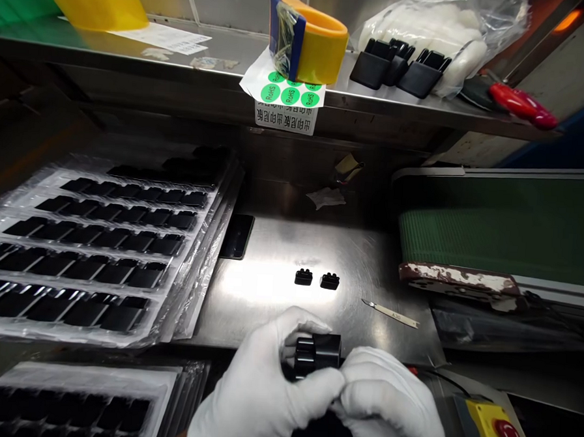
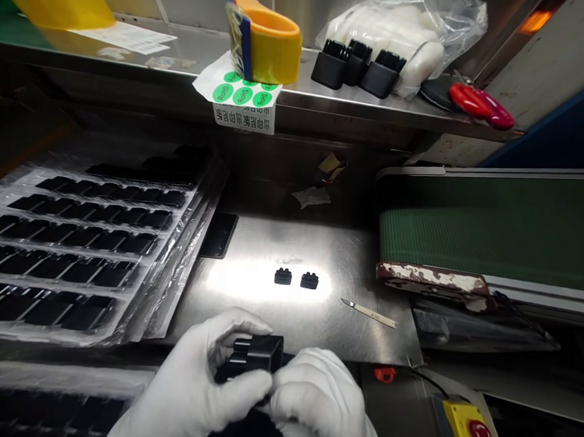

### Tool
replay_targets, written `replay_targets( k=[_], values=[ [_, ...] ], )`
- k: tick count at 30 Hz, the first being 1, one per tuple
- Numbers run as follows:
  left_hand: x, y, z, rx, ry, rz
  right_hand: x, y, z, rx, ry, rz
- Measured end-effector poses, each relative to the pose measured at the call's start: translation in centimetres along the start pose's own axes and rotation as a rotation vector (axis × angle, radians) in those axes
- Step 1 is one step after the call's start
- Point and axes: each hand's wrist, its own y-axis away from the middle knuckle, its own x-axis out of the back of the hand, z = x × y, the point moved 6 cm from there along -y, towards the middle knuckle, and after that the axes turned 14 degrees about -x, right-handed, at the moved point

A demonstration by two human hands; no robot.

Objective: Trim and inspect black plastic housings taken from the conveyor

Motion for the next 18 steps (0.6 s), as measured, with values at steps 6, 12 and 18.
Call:
replay_targets(
  k=[6,12,18],
  values=[
    [0.3,0.5,0.0,-0.051,-0.050,-0.029,0.0,-0.1,-0.3,0.051,0.054,0.015],
    [0.1,0.4,-0.2,-0.192,0.151,-0.006,0.2,-0.8,-0.9,0.132,0.085,0.128],
    [0.2,0.6,-0.4,-0.362,0.245,0.070,0.7,-1.0,0.3,-0.057,-0.168,0.110]
  ],
)
